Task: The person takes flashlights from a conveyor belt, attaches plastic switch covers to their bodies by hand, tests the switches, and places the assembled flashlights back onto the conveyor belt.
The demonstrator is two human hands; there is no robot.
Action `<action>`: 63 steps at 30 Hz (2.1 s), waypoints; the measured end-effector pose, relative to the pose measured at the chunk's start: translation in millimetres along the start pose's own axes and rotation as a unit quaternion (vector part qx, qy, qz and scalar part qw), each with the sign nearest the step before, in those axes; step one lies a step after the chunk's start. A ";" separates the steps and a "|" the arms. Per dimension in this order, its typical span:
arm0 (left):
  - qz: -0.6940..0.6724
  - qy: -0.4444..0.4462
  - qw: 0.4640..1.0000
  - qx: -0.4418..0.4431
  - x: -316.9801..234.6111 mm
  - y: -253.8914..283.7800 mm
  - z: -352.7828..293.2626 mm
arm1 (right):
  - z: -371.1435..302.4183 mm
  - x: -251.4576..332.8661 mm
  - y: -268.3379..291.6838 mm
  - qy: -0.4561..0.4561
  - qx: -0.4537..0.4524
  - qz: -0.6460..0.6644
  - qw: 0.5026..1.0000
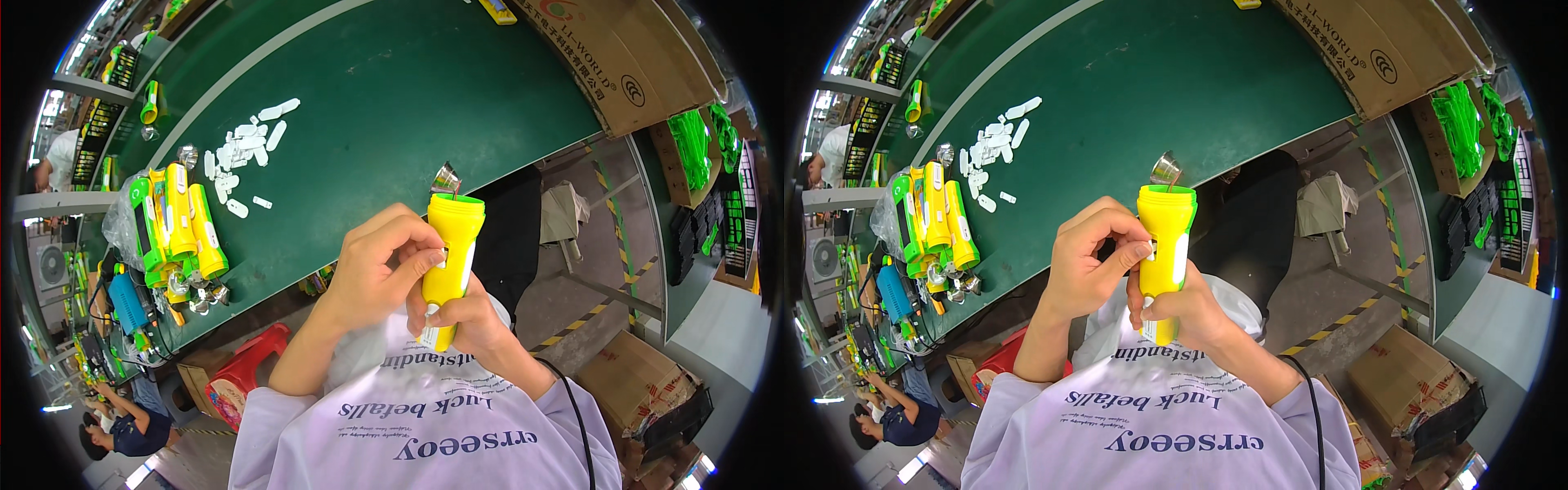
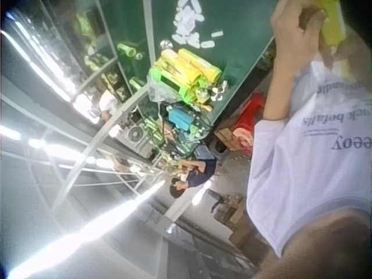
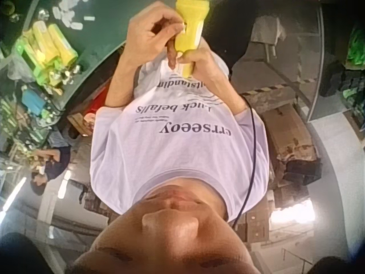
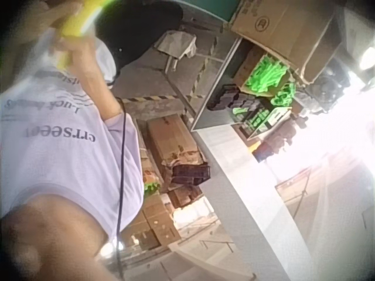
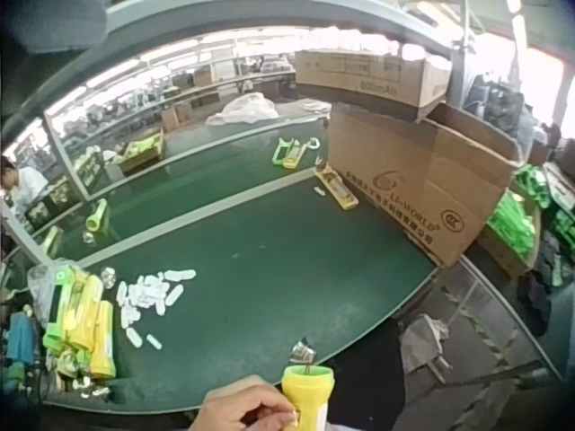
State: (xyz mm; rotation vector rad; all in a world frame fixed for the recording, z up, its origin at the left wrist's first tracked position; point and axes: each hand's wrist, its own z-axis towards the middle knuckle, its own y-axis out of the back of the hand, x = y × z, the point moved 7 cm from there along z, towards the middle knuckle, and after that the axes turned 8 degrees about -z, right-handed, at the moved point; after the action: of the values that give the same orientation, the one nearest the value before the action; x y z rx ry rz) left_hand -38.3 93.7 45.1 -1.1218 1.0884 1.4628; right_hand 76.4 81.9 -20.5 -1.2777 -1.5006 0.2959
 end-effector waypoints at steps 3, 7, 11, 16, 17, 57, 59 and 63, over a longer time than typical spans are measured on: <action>0.017 0.012 1.000 -0.005 -2.6 2.3 2.6 | 0.0 3.2 -0.5 0.000 0.006 -0.024 1.000; 0.033 0.067 0.997 -0.022 0.9 6.3 1.3 | -1.9 -0.1 0.7 -0.022 0.006 -0.029 0.999; 0.050 0.080 0.996 -0.002 3.1 5.7 -0.5 | -3.4 0.5 -1.2 -0.022 0.010 -0.006 1.000; 0.005 0.015 0.999 -0.039 5.7 5.0 -5.4 | -2.4 3.0 -4.8 -0.021 0.001 0.006 1.000; 0.005 0.016 0.999 -0.035 9.3 2.9 -5.6 | -2.3 2.3 -5.0 -0.019 0.006 0.009 1.000; 0.120 -0.165 0.977 -0.064 -0.8 -26.9 -15.2 | -18.5 14.7 8.5 0.013 -0.060 -0.002 0.998; 0.112 -0.152 0.980 -0.060 1.5 -27.9 -15.0 | -19.1 14.0 11.0 0.012 -0.062 -0.005 0.998; 0.115 -0.123 0.984 -0.052 2.6 -31.1 -11.4 | -22.3 13.9 13.7 0.005 -0.078 -0.019 0.997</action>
State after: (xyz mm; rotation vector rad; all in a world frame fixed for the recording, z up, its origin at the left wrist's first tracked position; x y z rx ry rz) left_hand -6.6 87.5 37.6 -0.8766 1.0003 1.8054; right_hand 104.6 89.0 -14.5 -1.3697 -1.5614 0.1493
